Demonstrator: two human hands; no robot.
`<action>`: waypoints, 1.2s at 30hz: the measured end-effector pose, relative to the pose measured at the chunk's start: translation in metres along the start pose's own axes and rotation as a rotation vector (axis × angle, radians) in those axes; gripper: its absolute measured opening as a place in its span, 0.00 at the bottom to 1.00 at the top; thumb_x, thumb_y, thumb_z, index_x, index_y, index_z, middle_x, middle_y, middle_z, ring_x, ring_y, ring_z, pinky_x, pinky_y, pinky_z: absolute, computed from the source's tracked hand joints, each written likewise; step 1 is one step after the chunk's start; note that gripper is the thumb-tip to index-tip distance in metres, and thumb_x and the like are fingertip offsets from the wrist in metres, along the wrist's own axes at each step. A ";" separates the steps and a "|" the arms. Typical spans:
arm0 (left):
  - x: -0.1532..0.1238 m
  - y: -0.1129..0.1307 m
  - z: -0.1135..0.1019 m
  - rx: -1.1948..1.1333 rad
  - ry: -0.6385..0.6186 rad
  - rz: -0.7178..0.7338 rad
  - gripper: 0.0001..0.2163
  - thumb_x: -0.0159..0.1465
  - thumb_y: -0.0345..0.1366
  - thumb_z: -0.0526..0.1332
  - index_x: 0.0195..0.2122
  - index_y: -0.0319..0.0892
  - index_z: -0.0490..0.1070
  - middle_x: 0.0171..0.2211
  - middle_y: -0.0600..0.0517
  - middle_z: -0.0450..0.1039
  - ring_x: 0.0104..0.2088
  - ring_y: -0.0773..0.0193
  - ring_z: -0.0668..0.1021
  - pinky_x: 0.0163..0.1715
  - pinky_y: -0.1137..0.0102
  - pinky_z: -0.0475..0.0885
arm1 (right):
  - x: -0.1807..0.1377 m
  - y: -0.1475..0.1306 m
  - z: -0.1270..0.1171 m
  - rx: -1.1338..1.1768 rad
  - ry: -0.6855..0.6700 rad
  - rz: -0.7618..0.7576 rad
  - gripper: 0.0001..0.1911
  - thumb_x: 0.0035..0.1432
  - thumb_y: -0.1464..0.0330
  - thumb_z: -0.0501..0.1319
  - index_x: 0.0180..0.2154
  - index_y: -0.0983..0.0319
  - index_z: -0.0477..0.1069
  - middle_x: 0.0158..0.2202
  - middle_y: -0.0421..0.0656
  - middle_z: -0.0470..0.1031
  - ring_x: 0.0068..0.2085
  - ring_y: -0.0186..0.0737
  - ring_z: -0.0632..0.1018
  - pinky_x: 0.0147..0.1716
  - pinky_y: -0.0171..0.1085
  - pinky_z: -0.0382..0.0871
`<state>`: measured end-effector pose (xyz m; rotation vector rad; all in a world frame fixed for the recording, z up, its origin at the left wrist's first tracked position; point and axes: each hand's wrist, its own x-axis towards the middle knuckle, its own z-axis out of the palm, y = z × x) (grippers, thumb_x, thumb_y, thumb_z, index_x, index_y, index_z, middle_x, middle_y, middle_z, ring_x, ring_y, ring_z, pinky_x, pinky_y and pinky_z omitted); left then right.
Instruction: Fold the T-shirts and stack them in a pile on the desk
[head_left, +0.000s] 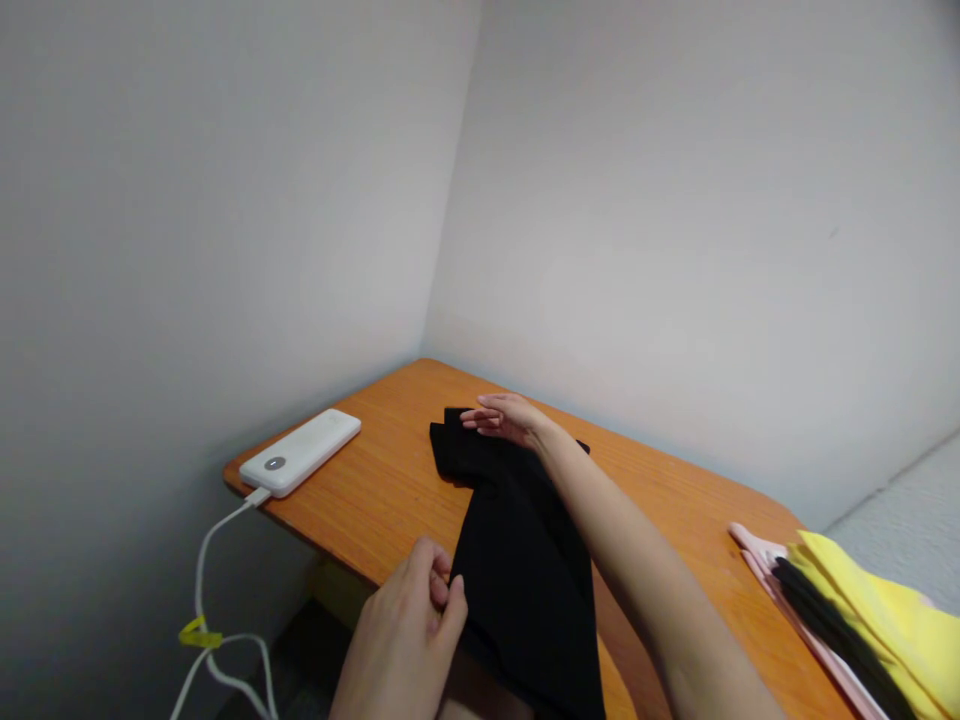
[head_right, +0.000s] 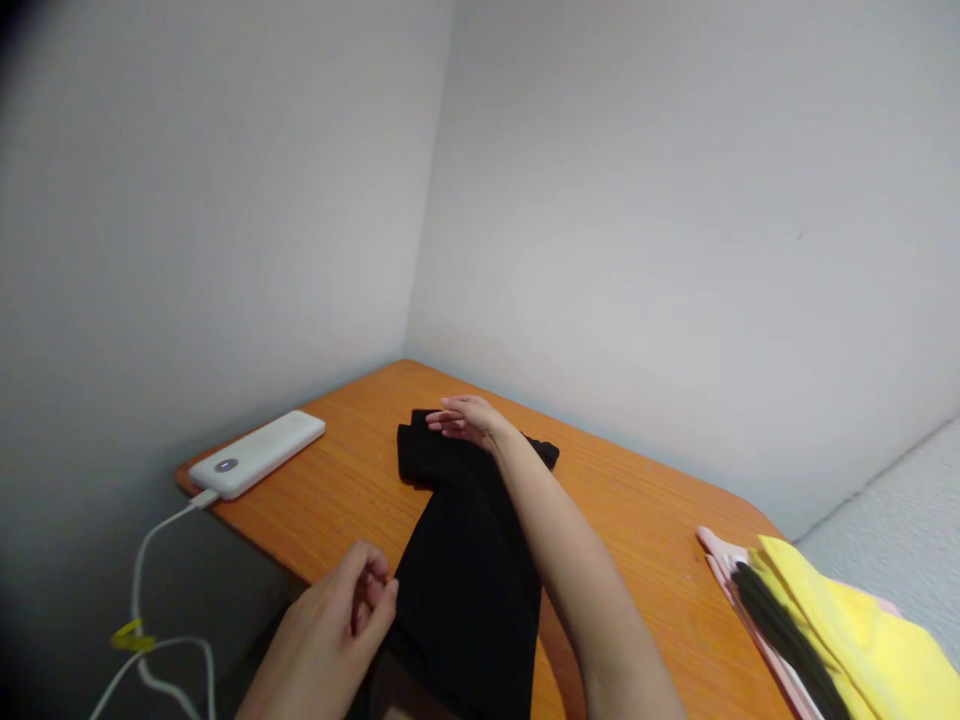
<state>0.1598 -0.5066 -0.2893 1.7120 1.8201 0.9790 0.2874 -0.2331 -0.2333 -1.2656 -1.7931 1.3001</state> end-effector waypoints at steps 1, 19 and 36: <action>0.002 0.000 -0.004 0.023 0.032 0.009 0.06 0.67 0.39 0.50 0.36 0.46 0.63 0.31 0.53 0.72 0.31 0.62 0.77 0.33 0.69 0.66 | -0.003 0.001 -0.001 -0.005 0.034 -0.023 0.11 0.63 0.65 0.56 0.46 0.62 0.65 0.39 0.48 0.79 0.37 0.38 0.80 0.37 0.36 0.74; 0.236 -0.004 0.011 0.676 0.170 -0.048 0.20 0.65 0.46 0.57 0.48 0.32 0.72 0.48 0.32 0.73 0.51 0.43 0.73 0.47 0.59 0.68 | -0.067 0.087 0.026 -0.983 0.293 -0.172 0.42 0.65 0.45 0.41 0.68 0.67 0.46 0.70 0.50 0.29 0.69 0.54 0.35 0.65 0.54 0.34; 0.265 -0.046 0.013 0.580 0.033 0.012 0.15 0.68 0.43 0.49 0.47 0.38 0.65 0.41 0.39 0.76 0.42 0.48 0.78 0.36 0.64 0.68 | -0.084 0.070 0.019 -0.914 0.395 -0.200 0.37 0.64 0.53 0.50 0.66 0.68 0.52 0.71 0.50 0.36 0.69 0.55 0.38 0.65 0.55 0.37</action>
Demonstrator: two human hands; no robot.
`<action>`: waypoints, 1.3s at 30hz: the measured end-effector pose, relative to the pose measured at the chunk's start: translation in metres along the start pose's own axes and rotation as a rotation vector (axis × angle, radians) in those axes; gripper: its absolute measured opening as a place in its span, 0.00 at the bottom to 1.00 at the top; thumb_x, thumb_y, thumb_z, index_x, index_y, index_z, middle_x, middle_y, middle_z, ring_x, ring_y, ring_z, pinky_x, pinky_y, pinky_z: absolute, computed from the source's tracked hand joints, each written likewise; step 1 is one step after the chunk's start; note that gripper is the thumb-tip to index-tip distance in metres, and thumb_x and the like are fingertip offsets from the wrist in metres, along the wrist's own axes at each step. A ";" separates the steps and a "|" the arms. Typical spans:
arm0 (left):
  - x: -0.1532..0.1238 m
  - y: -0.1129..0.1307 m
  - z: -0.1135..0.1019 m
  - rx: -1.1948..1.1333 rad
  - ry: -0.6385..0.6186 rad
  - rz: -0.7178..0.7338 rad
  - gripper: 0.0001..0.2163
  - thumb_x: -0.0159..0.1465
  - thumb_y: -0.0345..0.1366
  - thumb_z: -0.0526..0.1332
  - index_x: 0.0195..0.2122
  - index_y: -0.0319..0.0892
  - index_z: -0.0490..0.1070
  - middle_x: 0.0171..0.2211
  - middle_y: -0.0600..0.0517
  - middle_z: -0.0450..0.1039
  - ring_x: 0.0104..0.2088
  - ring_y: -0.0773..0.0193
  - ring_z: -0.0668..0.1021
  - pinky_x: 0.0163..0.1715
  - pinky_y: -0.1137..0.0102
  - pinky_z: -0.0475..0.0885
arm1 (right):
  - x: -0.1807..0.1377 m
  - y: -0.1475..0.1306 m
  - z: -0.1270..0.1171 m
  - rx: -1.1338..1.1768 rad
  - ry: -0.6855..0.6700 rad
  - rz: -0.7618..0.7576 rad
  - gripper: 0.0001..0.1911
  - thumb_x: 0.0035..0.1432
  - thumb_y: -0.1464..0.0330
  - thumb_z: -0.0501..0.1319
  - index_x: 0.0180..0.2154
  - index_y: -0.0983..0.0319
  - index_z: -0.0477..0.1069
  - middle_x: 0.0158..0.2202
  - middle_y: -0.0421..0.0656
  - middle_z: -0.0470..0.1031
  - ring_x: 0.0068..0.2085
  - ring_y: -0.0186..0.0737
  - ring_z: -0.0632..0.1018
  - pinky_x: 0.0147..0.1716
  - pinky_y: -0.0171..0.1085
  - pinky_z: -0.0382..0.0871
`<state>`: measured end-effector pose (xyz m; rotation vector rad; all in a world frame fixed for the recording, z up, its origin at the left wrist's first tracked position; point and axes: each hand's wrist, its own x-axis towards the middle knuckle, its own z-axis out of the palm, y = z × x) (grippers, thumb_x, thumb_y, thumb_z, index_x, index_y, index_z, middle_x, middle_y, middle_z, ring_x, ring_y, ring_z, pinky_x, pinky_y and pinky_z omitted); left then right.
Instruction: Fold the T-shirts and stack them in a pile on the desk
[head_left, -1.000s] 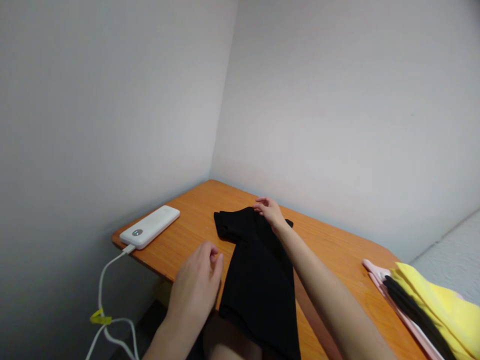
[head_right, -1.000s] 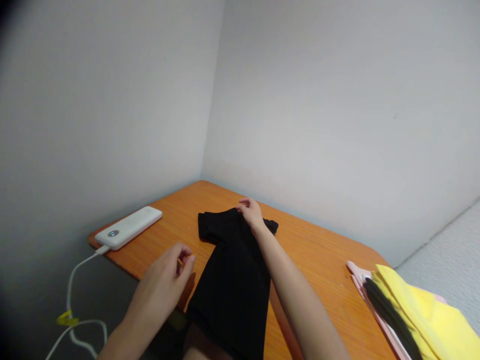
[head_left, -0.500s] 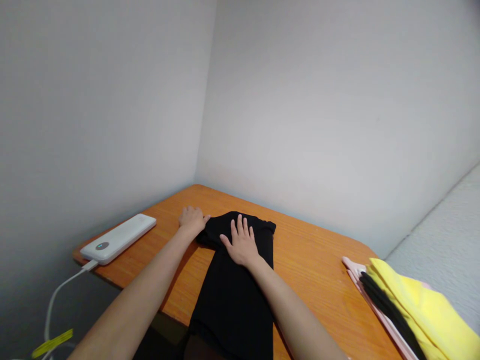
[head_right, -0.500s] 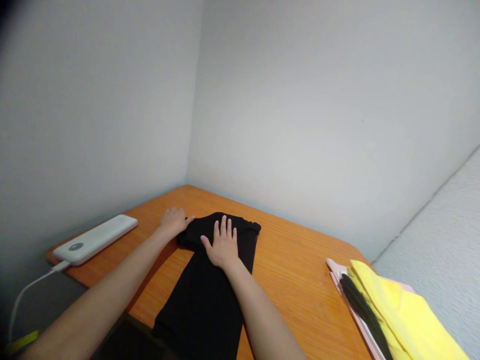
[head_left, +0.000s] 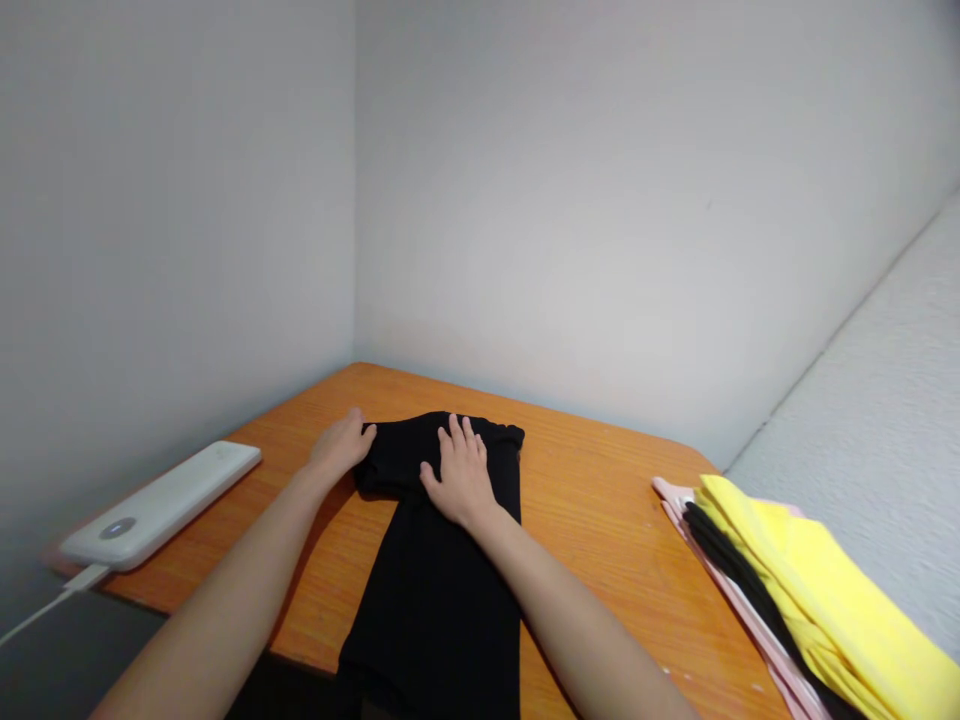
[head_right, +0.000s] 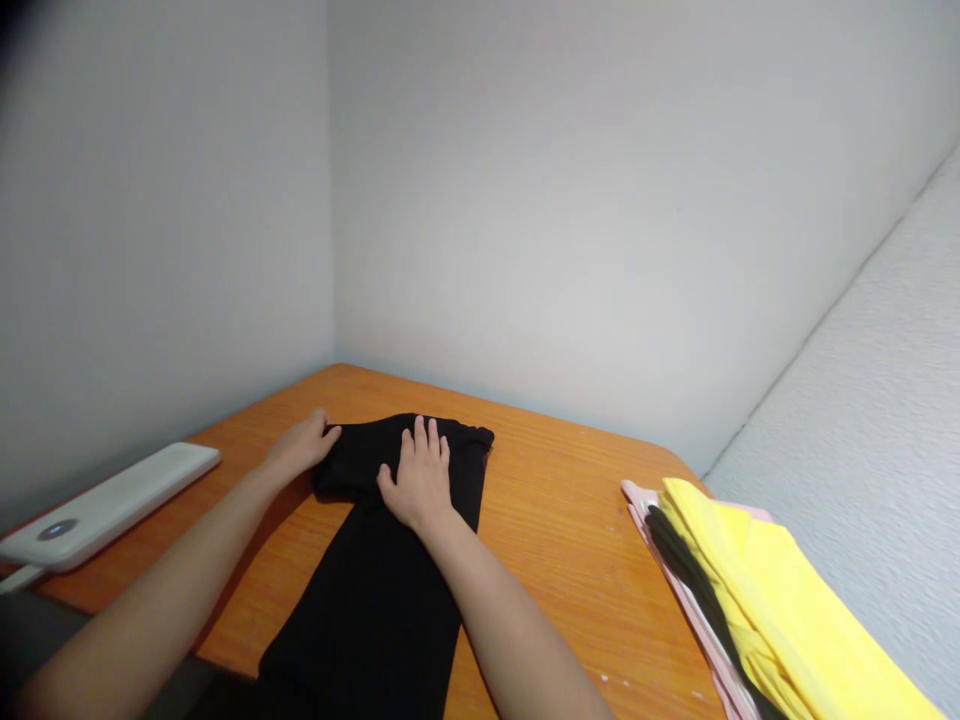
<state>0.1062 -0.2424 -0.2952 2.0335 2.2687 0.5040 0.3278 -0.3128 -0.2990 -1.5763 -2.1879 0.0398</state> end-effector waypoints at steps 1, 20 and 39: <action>0.001 0.000 0.001 -0.005 -0.001 0.001 0.15 0.67 0.42 0.49 0.47 0.38 0.65 0.41 0.39 0.76 0.42 0.48 0.78 0.35 0.64 0.68 | -0.001 -0.001 0.001 0.012 -0.026 0.006 0.39 0.62 0.51 0.51 0.67 0.68 0.51 0.71 0.51 0.36 0.69 0.58 0.38 0.64 0.58 0.37; -0.015 0.013 -0.019 0.020 0.012 -0.011 0.12 0.67 0.38 0.49 0.45 0.37 0.66 0.41 0.38 0.76 0.42 0.49 0.79 0.37 0.64 0.68 | 0.048 0.146 -0.014 0.390 0.449 0.462 0.12 0.53 0.63 0.59 0.36 0.63 0.74 0.39 0.48 0.75 0.40 0.43 0.75 0.42 0.41 0.68; -0.008 0.002 -0.014 -0.276 0.058 -0.131 0.08 0.61 0.39 0.57 0.36 0.40 0.67 0.39 0.38 0.76 0.44 0.45 0.77 0.40 0.60 0.69 | 0.011 0.001 0.005 0.056 -0.244 -0.079 0.43 0.61 0.42 0.47 0.68 0.60 0.47 0.71 0.45 0.31 0.69 0.61 0.35 0.63 0.63 0.34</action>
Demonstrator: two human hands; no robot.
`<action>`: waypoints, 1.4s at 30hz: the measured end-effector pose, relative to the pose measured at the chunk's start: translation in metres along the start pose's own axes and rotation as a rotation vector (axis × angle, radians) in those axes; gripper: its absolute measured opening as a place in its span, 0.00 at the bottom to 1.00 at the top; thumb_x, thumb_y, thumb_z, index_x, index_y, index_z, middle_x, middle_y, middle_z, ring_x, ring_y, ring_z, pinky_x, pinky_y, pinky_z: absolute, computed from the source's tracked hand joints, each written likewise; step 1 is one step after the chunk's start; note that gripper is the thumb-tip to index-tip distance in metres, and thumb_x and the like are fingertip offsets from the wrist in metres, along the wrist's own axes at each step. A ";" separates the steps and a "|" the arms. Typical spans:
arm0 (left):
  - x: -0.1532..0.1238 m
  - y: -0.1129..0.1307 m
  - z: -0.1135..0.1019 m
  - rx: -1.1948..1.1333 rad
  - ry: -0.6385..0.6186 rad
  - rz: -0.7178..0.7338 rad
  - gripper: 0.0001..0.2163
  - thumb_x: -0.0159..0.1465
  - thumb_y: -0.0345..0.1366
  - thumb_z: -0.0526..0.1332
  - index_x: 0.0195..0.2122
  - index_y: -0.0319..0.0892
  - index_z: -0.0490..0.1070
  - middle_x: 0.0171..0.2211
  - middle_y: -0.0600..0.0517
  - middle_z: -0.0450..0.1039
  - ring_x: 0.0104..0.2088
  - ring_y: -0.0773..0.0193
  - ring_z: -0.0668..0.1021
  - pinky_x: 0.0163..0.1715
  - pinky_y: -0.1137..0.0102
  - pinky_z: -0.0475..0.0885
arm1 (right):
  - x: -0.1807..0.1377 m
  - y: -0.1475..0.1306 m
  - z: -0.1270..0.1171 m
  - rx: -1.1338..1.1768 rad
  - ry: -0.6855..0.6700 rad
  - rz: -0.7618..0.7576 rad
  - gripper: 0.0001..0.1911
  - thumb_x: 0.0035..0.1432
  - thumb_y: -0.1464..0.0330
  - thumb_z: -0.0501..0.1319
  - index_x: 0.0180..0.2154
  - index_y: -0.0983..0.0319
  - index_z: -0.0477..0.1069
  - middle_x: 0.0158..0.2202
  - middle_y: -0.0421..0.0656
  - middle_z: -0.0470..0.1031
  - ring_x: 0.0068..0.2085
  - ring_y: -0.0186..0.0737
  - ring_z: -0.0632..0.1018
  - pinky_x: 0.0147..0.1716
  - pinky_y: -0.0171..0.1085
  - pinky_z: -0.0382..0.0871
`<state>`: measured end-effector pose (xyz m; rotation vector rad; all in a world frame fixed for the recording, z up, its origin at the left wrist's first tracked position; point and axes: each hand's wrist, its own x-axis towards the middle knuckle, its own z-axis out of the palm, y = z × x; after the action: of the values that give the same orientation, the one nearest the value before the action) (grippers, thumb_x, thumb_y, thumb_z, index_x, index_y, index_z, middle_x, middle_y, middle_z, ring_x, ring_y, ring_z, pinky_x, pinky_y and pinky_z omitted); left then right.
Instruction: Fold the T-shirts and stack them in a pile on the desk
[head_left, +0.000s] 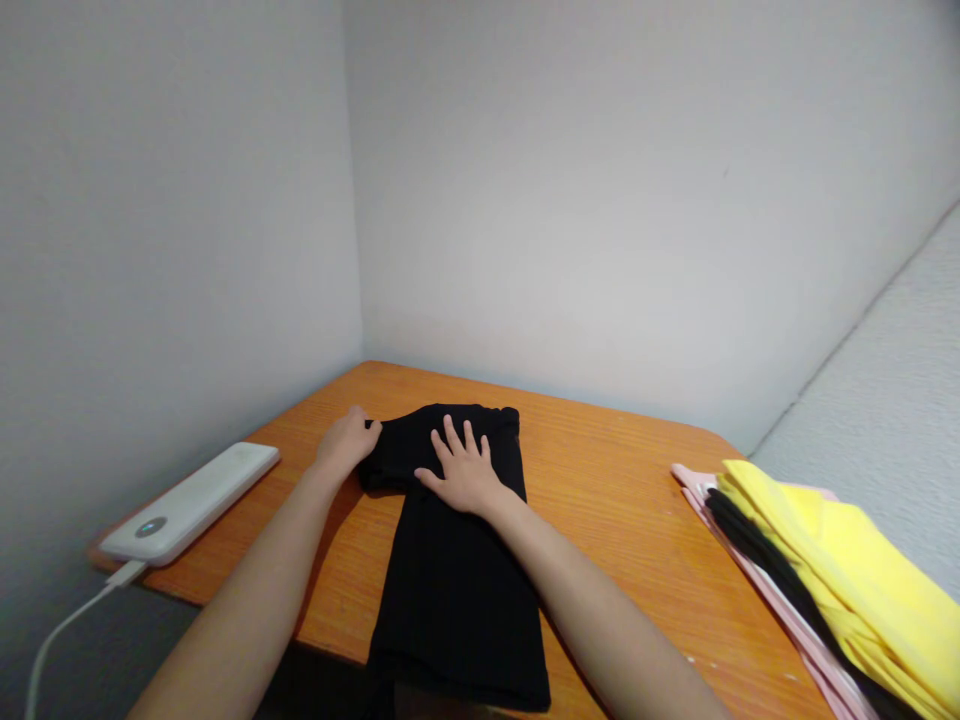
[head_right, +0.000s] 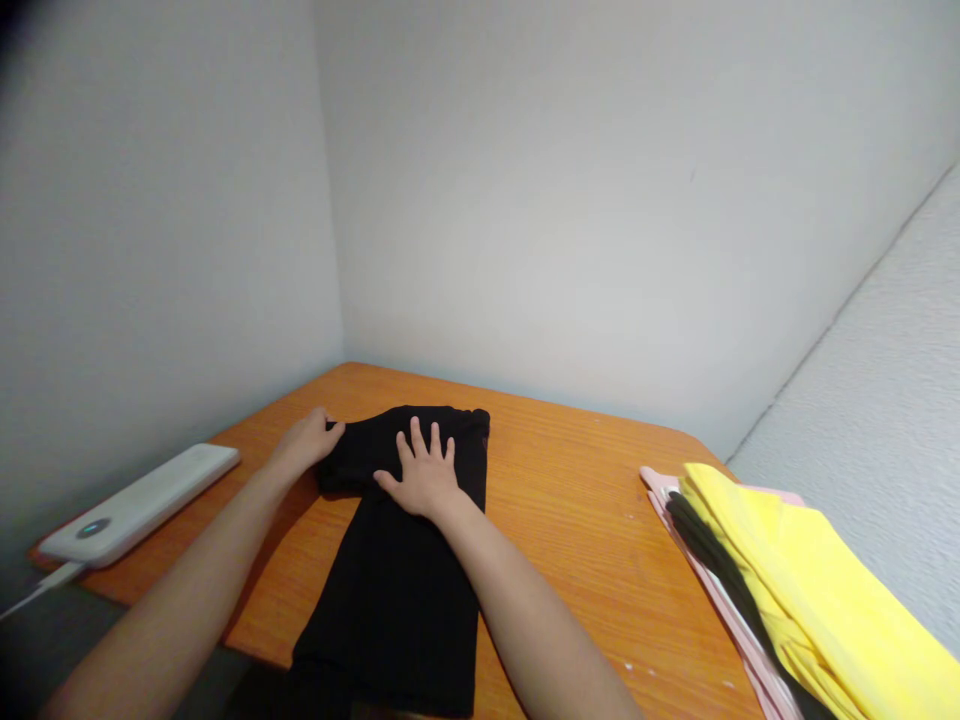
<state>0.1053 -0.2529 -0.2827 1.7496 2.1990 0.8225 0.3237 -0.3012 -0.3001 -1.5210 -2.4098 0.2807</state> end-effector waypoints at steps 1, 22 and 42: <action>0.001 0.001 0.001 -0.072 0.005 -0.012 0.07 0.61 0.38 0.57 0.35 0.41 0.66 0.37 0.41 0.76 0.43 0.47 0.78 0.38 0.62 0.70 | -0.001 0.000 0.002 -0.007 -0.010 0.011 0.43 0.61 0.42 0.46 0.68 0.59 0.45 0.71 0.44 0.29 0.69 0.61 0.35 0.62 0.64 0.33; -0.050 0.063 0.043 -0.480 -0.472 0.598 0.20 0.64 0.52 0.54 0.50 0.45 0.69 0.56 0.44 0.71 0.58 0.58 0.72 0.57 0.61 0.65 | -0.102 -0.068 -0.018 0.079 -0.091 -0.143 0.48 0.63 0.44 0.47 0.67 0.75 0.43 0.69 0.60 0.38 0.68 0.61 0.40 0.65 0.61 0.39; -0.101 0.104 0.035 0.161 -0.364 0.980 0.23 0.69 0.48 0.50 0.62 0.47 0.63 0.64 0.46 0.59 0.66 0.52 0.58 0.65 0.49 0.43 | -0.176 -0.092 -0.012 0.008 -0.050 -0.292 0.52 0.57 0.46 0.57 0.68 0.72 0.41 0.69 0.55 0.36 0.69 0.56 0.40 0.67 0.55 0.41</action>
<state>0.2367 -0.3240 -0.2726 2.8055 1.1293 0.3986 0.3212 -0.4991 -0.2835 -1.1491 -2.6223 0.2677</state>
